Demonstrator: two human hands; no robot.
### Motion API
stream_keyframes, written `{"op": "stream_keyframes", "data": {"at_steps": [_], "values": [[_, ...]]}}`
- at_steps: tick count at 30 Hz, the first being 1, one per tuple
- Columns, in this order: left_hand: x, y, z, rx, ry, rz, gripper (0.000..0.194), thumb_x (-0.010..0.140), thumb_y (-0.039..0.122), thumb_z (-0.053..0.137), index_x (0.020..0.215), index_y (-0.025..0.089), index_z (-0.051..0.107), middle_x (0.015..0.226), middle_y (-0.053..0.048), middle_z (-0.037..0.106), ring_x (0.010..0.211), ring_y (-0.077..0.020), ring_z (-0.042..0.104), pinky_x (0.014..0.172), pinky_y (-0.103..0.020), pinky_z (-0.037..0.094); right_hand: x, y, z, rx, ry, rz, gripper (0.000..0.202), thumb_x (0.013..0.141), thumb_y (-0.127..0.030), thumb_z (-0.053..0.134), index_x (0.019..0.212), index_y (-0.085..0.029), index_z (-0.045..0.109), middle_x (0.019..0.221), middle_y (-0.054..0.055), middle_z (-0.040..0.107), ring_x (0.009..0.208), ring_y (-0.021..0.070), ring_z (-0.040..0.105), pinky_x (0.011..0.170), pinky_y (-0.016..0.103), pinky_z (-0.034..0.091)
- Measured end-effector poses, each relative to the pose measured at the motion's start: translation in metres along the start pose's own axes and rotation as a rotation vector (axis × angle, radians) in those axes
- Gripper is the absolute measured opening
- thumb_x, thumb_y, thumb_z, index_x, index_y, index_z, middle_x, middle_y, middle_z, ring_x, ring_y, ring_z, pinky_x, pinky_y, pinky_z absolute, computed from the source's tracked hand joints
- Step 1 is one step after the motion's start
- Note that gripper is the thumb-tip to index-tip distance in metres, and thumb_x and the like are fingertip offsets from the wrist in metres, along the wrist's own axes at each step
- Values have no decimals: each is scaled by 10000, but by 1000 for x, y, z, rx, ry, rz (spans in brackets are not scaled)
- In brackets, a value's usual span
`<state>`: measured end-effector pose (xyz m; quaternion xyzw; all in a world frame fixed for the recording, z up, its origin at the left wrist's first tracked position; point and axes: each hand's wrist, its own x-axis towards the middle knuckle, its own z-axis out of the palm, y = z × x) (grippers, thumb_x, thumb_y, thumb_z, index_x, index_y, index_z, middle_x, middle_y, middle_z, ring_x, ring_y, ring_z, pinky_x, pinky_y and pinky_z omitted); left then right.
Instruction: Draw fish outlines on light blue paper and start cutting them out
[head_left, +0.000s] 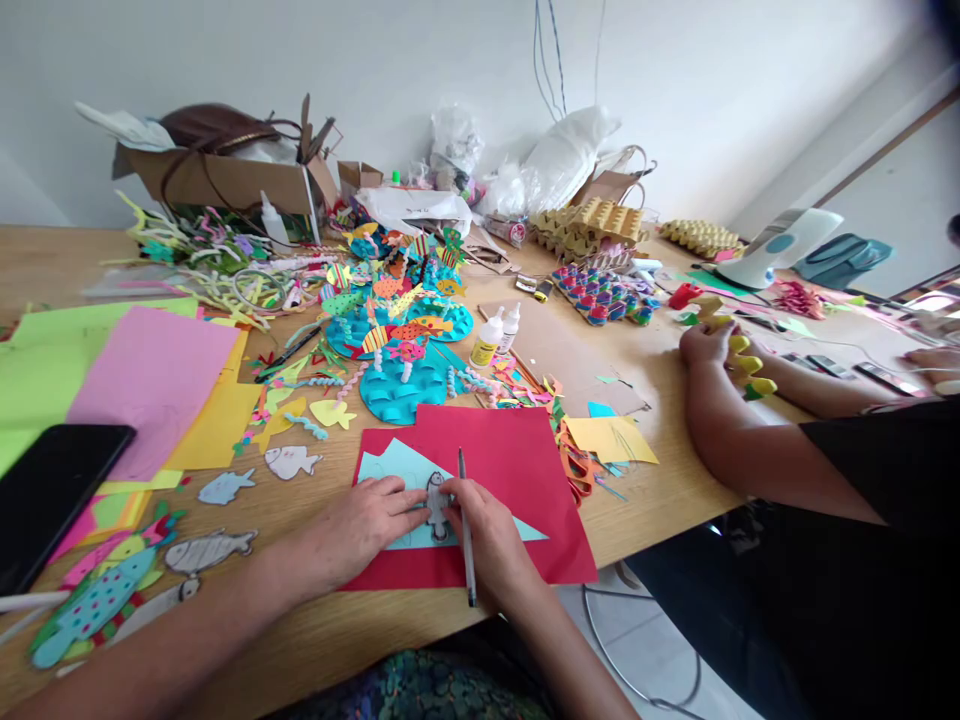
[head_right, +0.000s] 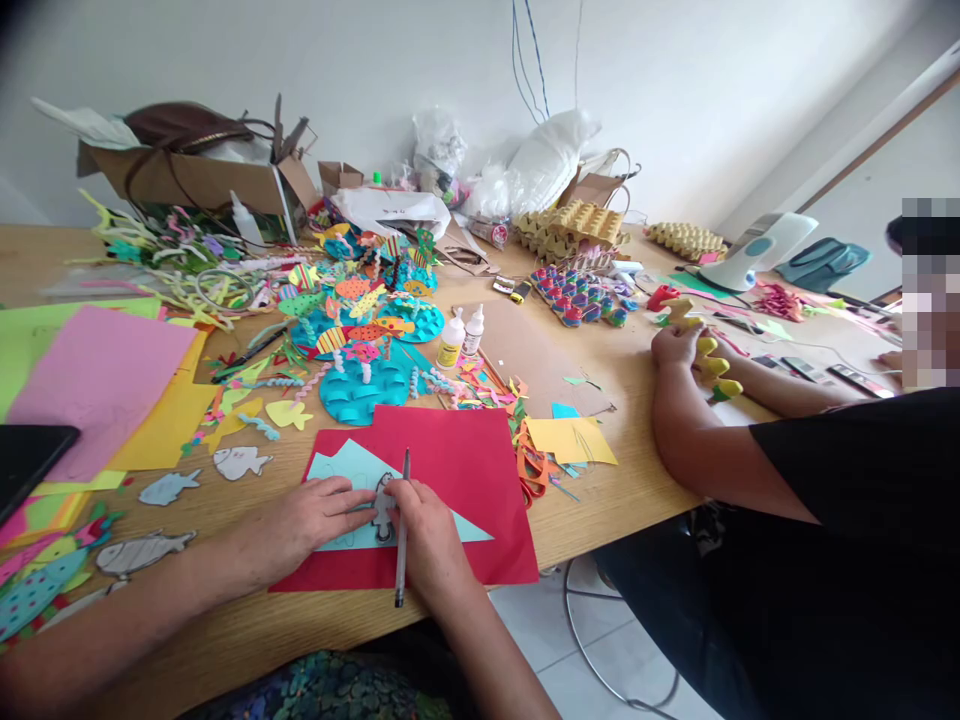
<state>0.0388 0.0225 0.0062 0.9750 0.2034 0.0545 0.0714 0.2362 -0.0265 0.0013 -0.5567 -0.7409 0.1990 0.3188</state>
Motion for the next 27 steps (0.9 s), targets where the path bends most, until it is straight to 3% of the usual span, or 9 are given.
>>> {"op": "stream_keyframes", "data": {"at_steps": [5,10,13,20,27], "values": [[0,1,0,16,2,3,327,924,123,417,1225,203,518,1232,-53,567,1010,-232,484,825,-357,454,2,4,-5,-50,0,-22,260,739,-11,565,915,-200,599,861,61,660,802,202,609,683,282,489],[1,2,-3,31,6,12,344,924,81,371,1201,191,544,1226,-52,580,1003,-233,494,817,-357,456,0,13,-36,17,183,129,150,778,-121,582,903,-201,598,821,43,654,758,185,625,672,281,499],[0,1,-2,23,5,5,349,924,83,369,1194,204,553,1221,-50,585,999,-232,499,808,-354,454,-6,14,-49,31,178,154,141,778,-166,599,913,-208,593,840,36,662,760,179,632,674,278,503],[0,-1,1,18,1,0,330,918,114,411,1202,214,547,1224,-52,578,1010,-226,482,828,-342,444,-14,4,-27,60,-40,12,307,704,-33,647,946,-205,572,963,58,667,892,197,619,765,304,509],[-1,0,1,21,-2,-11,366,904,110,430,1240,226,516,1270,-48,546,1008,-225,482,850,-349,442,-7,1,-16,46,-85,-42,349,694,-44,672,986,-211,581,1041,77,662,988,220,584,814,349,502]]}}
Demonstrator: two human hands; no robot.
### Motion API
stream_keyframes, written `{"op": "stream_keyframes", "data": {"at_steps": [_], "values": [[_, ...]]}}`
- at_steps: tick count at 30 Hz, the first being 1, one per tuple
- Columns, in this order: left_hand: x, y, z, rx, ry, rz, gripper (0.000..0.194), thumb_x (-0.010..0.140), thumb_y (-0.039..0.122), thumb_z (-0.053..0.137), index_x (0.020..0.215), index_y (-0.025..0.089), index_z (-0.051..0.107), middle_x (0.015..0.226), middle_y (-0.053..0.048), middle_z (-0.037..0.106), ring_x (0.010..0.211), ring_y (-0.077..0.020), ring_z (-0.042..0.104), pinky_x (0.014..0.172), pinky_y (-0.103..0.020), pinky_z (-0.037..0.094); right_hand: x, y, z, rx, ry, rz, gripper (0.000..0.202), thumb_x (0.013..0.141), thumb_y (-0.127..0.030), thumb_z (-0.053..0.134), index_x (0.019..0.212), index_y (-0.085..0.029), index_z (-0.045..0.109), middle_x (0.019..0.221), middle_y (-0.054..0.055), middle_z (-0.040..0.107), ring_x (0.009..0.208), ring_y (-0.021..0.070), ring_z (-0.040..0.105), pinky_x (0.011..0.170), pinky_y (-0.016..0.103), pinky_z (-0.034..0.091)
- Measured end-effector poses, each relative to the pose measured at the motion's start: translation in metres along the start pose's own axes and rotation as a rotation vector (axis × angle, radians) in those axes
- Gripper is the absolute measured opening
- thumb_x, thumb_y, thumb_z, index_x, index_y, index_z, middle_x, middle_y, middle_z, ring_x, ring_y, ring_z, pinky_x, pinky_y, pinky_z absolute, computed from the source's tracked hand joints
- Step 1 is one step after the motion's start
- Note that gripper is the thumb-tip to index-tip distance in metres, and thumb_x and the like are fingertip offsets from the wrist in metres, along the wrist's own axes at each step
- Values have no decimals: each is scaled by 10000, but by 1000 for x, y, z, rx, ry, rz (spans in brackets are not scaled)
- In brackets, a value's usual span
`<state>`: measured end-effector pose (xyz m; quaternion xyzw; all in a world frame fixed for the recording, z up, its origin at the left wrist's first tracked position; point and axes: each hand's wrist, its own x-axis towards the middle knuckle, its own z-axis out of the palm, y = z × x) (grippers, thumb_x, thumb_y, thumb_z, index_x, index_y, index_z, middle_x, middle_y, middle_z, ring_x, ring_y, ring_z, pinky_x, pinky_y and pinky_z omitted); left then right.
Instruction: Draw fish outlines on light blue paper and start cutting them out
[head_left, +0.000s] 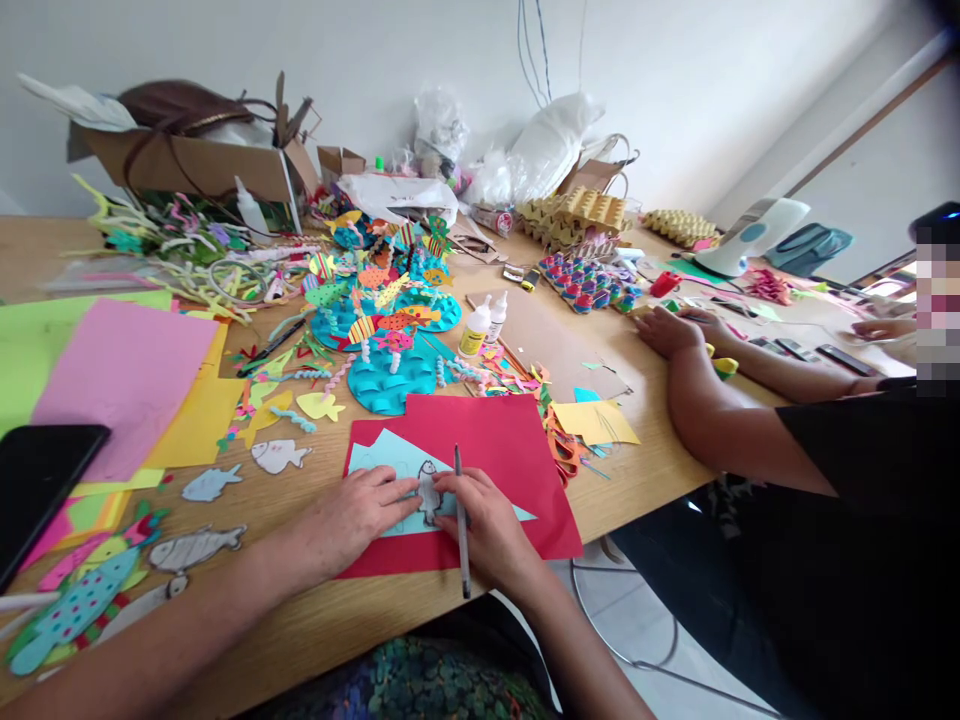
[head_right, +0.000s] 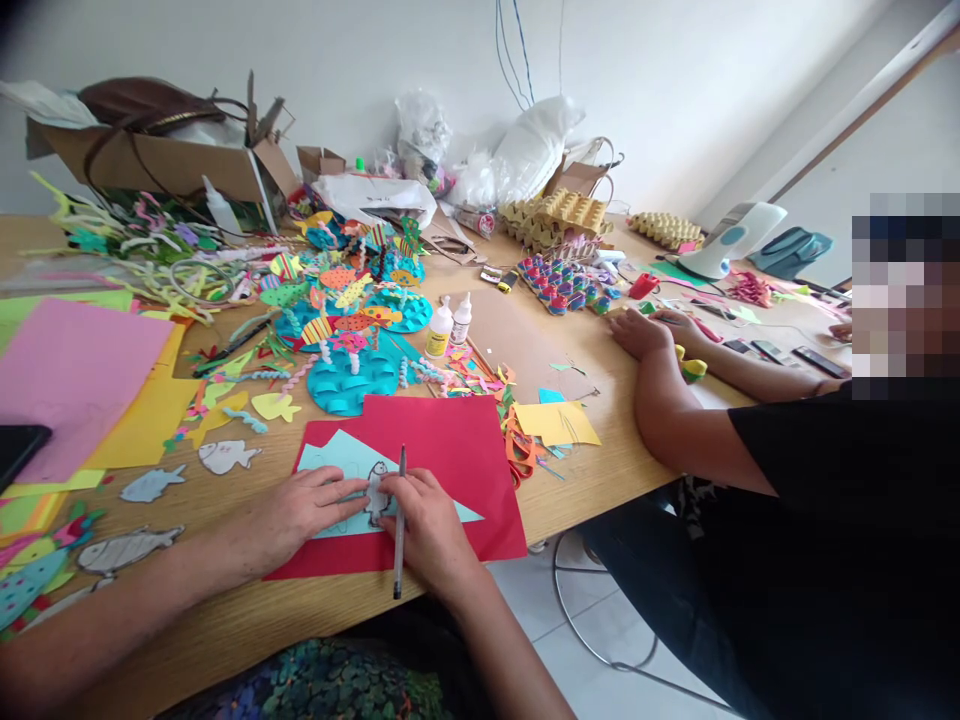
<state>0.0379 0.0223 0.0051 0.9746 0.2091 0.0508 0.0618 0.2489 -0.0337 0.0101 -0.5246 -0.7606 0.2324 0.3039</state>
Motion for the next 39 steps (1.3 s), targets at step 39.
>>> {"op": "stream_keyframes", "data": {"at_steps": [39], "values": [[-2,-4,-3,-26,68,61,346,915,85,394,1219,197,516,1219,-45,583,1023,-237,470,826,-360,441,-2,5,1,123,-10,16,379,698,-22,646,1005,-229,568,1145,80,629,1081,233,531,890,399,464]]}}
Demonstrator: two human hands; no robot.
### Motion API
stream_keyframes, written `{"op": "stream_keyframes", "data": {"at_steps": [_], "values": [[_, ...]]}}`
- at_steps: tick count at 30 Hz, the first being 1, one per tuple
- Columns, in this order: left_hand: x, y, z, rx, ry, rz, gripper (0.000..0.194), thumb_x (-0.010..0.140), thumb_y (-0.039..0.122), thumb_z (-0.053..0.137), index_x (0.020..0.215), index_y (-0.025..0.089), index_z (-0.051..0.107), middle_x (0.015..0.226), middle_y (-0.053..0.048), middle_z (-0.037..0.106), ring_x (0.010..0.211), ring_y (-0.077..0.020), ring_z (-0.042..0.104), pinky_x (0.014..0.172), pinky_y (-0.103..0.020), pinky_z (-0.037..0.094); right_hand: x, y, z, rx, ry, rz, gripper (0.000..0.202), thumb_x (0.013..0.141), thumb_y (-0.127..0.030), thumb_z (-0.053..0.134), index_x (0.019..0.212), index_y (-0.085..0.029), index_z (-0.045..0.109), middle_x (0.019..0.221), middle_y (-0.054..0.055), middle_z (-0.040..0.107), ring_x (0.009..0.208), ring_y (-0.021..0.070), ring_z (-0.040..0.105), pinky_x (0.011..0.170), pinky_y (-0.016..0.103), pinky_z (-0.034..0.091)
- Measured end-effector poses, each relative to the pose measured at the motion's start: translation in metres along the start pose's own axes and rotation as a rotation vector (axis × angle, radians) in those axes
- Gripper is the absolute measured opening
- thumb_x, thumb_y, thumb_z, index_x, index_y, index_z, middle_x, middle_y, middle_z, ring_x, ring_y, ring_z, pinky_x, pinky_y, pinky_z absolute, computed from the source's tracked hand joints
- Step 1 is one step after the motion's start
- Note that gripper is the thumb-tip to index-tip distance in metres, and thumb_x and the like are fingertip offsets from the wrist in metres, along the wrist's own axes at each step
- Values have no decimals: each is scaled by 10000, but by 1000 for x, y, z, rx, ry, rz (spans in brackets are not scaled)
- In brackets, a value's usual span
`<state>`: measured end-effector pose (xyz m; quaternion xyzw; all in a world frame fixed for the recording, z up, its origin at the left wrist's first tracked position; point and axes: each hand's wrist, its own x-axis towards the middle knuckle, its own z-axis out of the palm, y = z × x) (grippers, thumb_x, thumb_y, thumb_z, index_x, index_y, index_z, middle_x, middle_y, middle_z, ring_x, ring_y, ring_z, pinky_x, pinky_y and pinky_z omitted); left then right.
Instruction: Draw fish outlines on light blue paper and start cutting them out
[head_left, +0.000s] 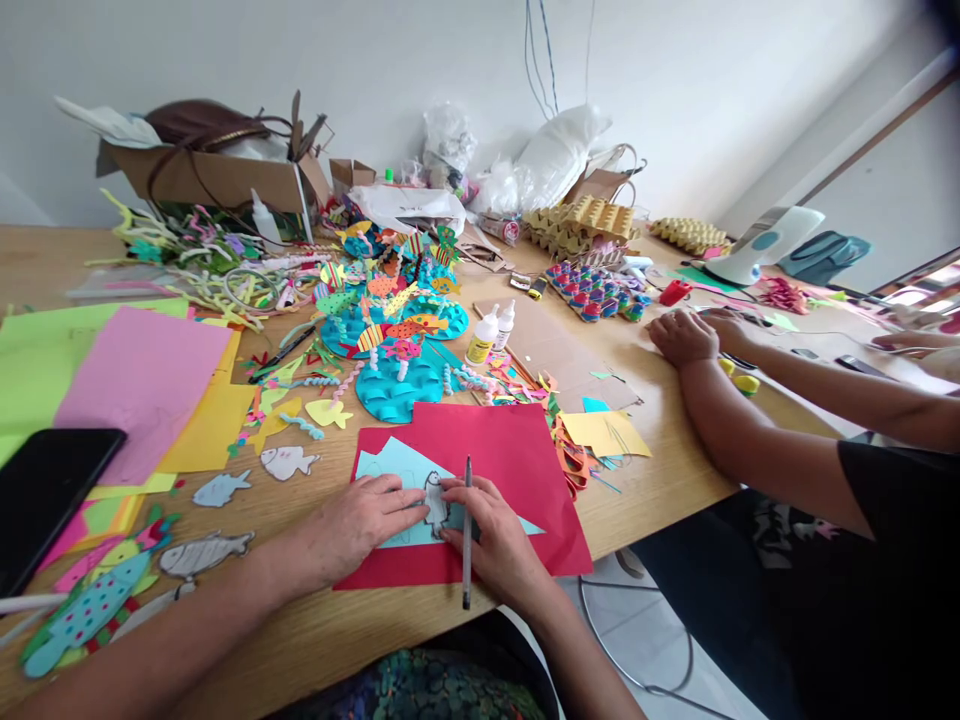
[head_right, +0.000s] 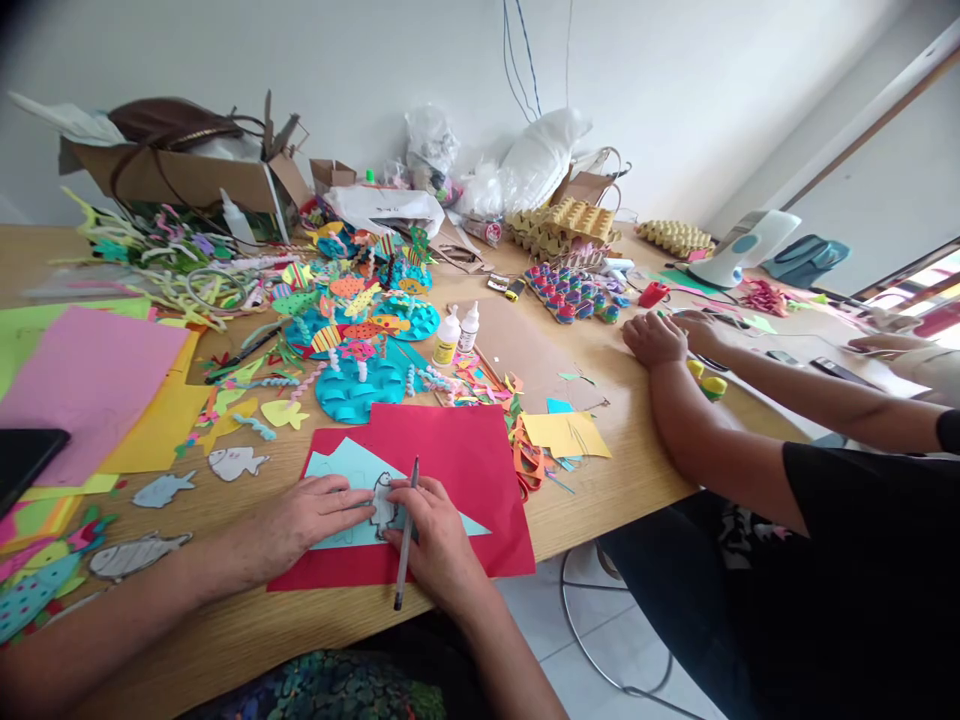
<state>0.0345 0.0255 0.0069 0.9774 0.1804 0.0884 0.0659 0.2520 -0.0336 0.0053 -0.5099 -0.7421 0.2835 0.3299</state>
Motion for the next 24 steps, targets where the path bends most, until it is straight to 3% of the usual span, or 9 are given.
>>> {"op": "stream_keyframes", "data": {"at_steps": [5,9,14,16,19,24], "values": [[8,-7,-2,-78,-27,55,251,927,143,415,1116,184,575,1151,-55,614,946,-223,511,806,-343,438,0,1,1,-20,-4,-4,363,708,-43,659,1010,-224,569,1153,84,625,1082,233,523,891,395,464],[15,-11,-7,-171,-17,48,236,931,126,414,1072,187,593,1211,-46,584,1009,-211,510,877,-340,415,-1,0,1,-28,-5,-21,320,744,-110,665,1032,-219,576,1139,82,629,1085,234,514,891,374,461],[24,-13,-11,-254,-11,44,255,937,109,382,1011,173,617,1163,-54,608,1013,-198,523,878,-316,418,-6,-6,-11,-10,82,-25,215,899,-261,479,1074,-188,580,935,83,657,843,201,587,733,303,476],[27,-14,-11,-296,0,41,265,939,107,370,965,173,626,1120,-53,621,1009,-189,522,885,-304,409,-6,-11,-17,32,99,-19,260,930,-297,399,1048,-183,600,830,63,648,742,178,589,673,274,463],[31,-15,-10,-387,11,33,272,944,122,363,914,178,627,1070,-49,625,1009,-181,515,898,-296,391,-5,-18,-21,152,38,1,275,929,-300,388,961,-188,638,825,50,649,741,156,599,673,241,452],[40,-19,-6,-500,8,34,313,942,128,339,805,170,618,980,-48,629,978,-166,528,879,-270,395,-3,-22,-9,218,-13,159,233,868,-207,423,796,-186,643,668,4,629,618,123,569,607,211,422]]}}
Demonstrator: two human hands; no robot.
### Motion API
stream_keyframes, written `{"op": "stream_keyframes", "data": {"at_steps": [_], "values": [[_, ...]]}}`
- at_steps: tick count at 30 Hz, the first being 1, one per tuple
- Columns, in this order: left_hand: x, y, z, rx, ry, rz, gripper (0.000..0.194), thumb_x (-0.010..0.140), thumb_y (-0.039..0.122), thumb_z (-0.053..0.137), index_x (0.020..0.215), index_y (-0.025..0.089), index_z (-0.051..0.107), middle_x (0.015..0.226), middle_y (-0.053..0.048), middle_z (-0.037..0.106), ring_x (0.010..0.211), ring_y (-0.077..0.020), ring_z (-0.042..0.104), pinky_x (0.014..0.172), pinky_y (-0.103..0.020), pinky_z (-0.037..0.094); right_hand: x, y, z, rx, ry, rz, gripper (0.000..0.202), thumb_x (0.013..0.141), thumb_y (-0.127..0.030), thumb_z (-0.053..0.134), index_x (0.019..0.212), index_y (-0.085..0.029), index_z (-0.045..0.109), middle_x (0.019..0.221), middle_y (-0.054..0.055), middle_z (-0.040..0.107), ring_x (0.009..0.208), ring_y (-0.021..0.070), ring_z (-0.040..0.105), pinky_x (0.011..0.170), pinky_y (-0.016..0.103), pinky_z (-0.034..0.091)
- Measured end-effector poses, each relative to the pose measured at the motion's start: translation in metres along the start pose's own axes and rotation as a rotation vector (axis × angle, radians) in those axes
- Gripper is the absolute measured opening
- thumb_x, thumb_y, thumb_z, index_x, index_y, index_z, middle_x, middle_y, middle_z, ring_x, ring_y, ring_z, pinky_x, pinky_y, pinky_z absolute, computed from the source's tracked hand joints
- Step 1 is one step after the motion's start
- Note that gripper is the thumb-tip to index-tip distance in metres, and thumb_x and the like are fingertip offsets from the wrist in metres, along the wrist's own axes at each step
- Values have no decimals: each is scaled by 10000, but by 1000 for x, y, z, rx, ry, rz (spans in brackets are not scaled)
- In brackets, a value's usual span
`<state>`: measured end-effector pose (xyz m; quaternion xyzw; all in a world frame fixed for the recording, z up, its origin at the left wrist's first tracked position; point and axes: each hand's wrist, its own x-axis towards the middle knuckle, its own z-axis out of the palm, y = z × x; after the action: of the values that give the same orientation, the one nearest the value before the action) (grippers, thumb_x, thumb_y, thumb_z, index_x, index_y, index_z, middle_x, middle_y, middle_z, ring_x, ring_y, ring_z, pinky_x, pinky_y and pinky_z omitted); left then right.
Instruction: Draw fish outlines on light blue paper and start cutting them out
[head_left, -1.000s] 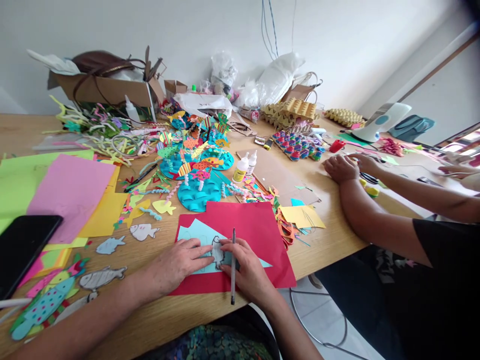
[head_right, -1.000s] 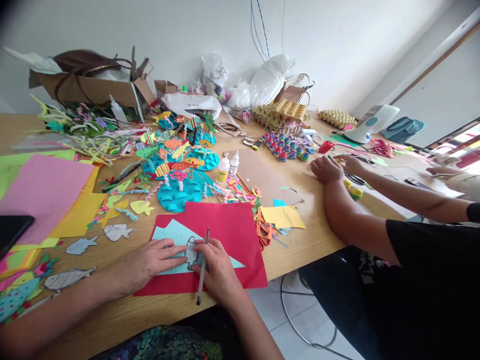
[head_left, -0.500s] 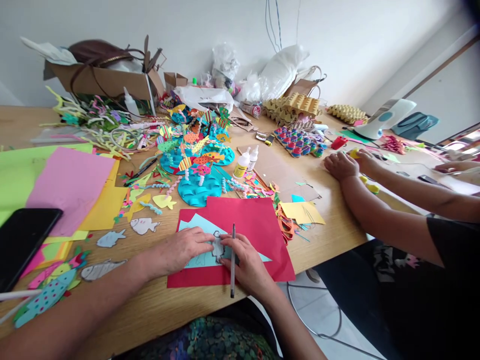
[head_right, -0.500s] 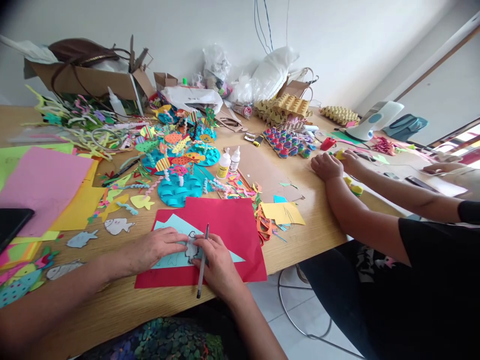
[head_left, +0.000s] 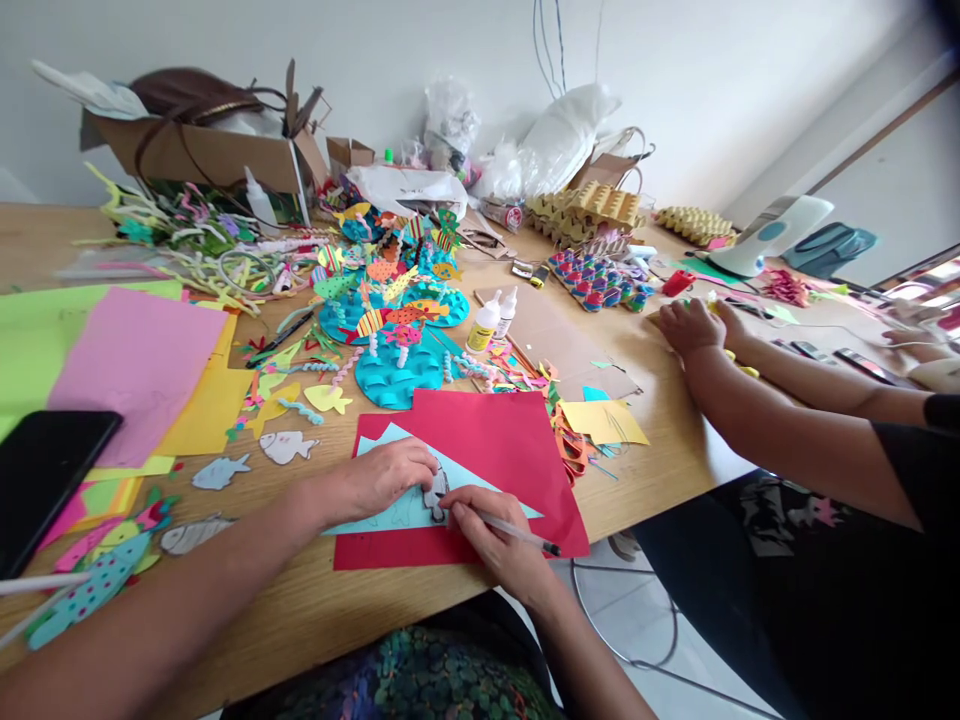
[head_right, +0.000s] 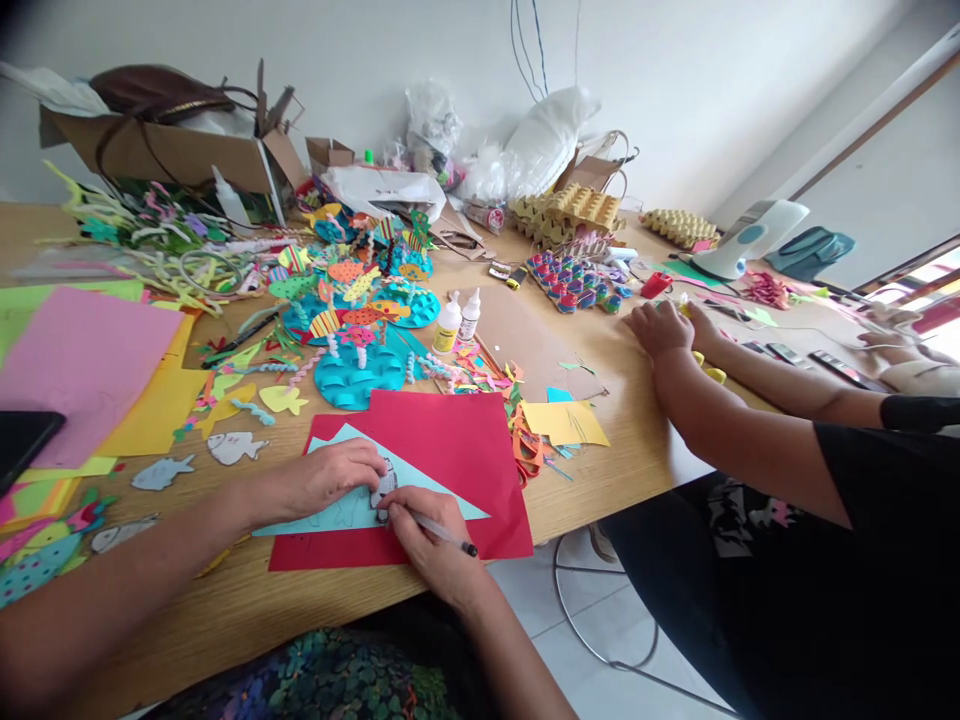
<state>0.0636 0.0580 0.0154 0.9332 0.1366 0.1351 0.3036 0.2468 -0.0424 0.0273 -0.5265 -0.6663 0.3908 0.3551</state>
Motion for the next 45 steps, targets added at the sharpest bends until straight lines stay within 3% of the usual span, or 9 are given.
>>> {"op": "stream_keyframes", "data": {"at_steps": [6,12,19,32,45], "values": [[9,-3,-4,-52,-43,-20,300,908,126,356,724,172,589,798,-14,624,827,-157,544,779,-251,408,6,6,14,34,87,72,87,761,-176,447,764,-183,534,574,-31,538,497,108,460,478,202,348],[11,-10,-3,-66,-21,-103,289,885,131,332,760,165,590,760,-7,586,746,-154,521,686,-250,388,15,5,19,-3,110,61,74,748,-188,470,734,-182,543,571,-37,525,491,95,437,485,199,340],[9,-18,0,-91,-21,-127,261,887,155,342,801,181,588,771,10,572,750,-147,524,680,-243,376,19,6,20,11,98,57,82,748,-180,469,744,-181,551,580,-34,529,500,95,439,487,202,349],[15,-10,-2,-92,1,-156,215,826,79,404,703,170,556,698,17,528,708,-138,502,629,-223,353,21,7,23,-43,117,40,87,728,-178,455,720,-181,541,571,-32,512,486,98,426,478,197,340],[11,-10,5,-90,31,-150,203,848,104,411,715,166,552,723,5,548,735,-147,506,656,-238,374,20,4,22,-93,118,16,90,713,-158,443,698,-198,523,551,-40,509,479,98,432,470,192,340]]}}
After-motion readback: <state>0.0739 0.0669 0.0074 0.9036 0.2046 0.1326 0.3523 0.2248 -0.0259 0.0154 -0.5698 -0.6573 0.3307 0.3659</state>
